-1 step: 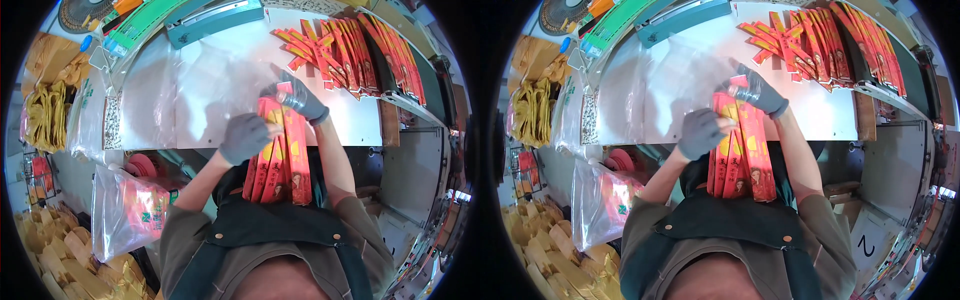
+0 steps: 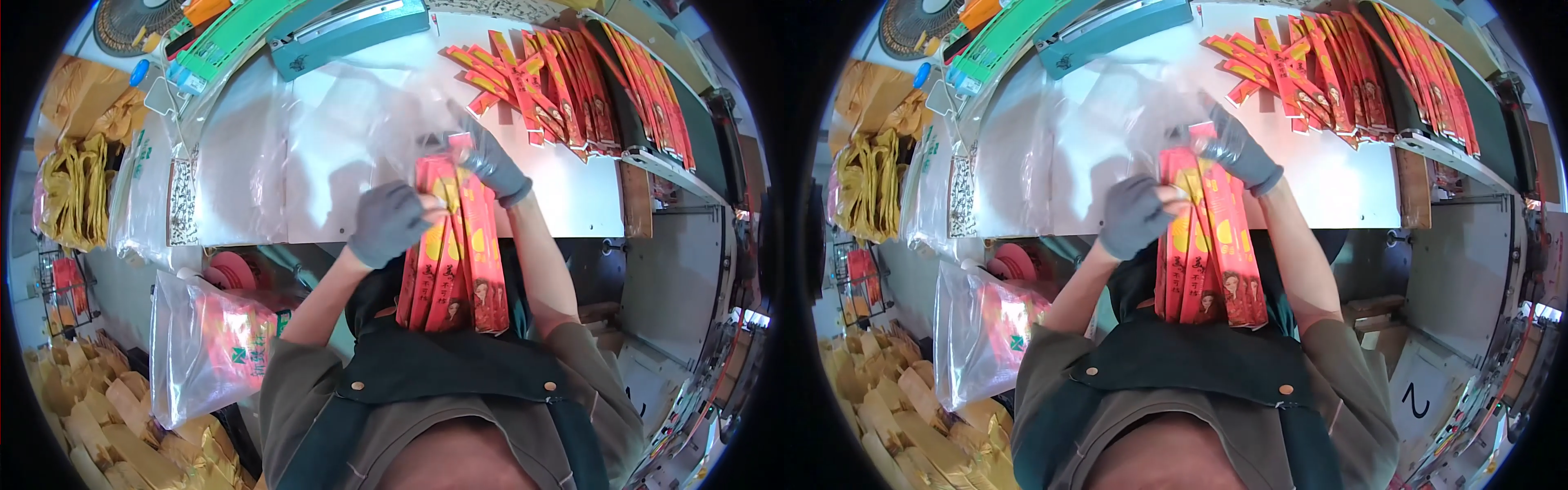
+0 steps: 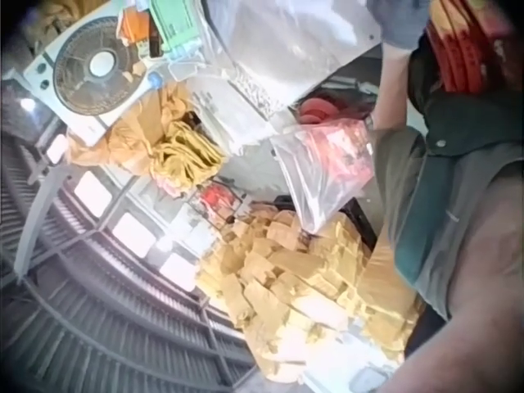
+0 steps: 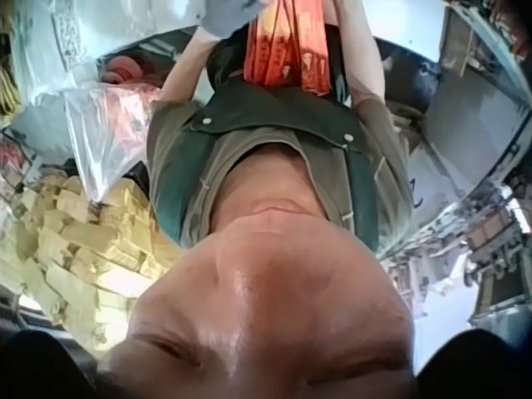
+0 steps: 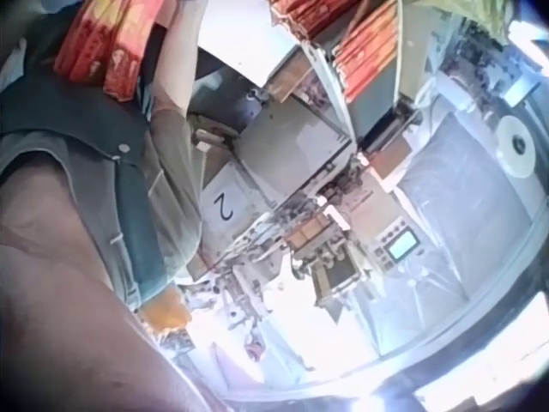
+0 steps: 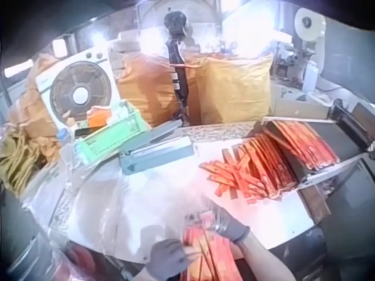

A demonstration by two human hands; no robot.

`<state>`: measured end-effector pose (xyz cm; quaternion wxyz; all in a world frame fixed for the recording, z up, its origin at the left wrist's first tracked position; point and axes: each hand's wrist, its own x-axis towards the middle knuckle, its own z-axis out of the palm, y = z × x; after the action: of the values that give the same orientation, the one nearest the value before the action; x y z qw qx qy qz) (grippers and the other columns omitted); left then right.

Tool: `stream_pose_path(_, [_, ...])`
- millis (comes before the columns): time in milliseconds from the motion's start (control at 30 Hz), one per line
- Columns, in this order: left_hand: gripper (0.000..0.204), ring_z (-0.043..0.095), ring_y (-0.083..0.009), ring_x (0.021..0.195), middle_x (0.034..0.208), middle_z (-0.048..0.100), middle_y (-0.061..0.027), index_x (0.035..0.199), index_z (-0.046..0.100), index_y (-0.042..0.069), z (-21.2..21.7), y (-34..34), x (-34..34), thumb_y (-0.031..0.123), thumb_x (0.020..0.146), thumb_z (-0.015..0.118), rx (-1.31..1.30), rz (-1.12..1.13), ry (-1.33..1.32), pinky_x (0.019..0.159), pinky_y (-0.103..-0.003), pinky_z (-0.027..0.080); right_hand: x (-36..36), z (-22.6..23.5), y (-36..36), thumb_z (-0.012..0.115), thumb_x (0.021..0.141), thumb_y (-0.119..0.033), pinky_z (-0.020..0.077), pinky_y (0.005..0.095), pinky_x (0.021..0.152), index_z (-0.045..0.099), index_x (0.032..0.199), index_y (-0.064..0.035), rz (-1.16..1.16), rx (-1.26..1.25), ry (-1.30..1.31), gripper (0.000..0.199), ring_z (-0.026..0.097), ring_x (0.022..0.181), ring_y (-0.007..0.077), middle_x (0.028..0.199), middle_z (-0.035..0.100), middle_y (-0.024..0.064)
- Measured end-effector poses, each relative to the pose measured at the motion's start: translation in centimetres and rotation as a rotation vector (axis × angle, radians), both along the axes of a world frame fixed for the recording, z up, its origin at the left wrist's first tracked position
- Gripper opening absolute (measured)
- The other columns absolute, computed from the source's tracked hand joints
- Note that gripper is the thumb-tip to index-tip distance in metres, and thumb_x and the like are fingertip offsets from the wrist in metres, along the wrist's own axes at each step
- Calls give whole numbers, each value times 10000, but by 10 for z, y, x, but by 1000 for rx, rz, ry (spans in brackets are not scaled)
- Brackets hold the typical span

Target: Packaging and sealing bundles of incense sticks into plastic bags.

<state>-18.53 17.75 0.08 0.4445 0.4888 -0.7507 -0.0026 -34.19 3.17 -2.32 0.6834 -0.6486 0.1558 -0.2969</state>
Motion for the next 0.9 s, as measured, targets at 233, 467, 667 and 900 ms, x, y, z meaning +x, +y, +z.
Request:
stream_pose_path(233, [232, 539, -259, 576, 645, 511, -70, 733, 568, 117, 2, 66, 10, 299, 714, 710, 476, -249, -7, 529, -389, 433, -66, -46, 111, 733, 713, -436, 294, 363, 1061, 243, 1406, -12, -183, 152, 97, 948, 367, 1279, 230, 1376, 387, 114])
stream_pose_path(467, [136, 568, -222, 631, 641, 538, -74, 748, 562, 80, -6, 94, 4, 169, 777, 661, 896, -425, 18, 564, -333, 450, -105, -12, 172, 479, 937, -236, 340, 347, 1011, 384, 1324, 13, -57, 397, 213, 470, 437, 1219, 236, 1337, 429, 153])
stream_pose_path(667, [90, 491, -70, 573, 648, 492, 32, 844, 506, 59, 109, 2, 45, 88, 866, 589, 686, -325, 640, 538, -236, 407, -102, 86, 67, 517, 880, -203, 517, 364, 693, 560, 1076, 1, -50, -234, 163, 287, 646, 726, 335, 893, 660, 165])
stream_pose_path(900, [173, 414, -18, 561, 680, 492, 50, 887, 597, 39, 249, -48, 65, 194, 818, 633, 168, -241, 658, 499, -178, 323, -65, 272, 32, 573, 826, -63, 461, 326, 548, 541, 883, -7, -605, -1346, 310, 86, 608, 577, 244, 621, 529, 130])
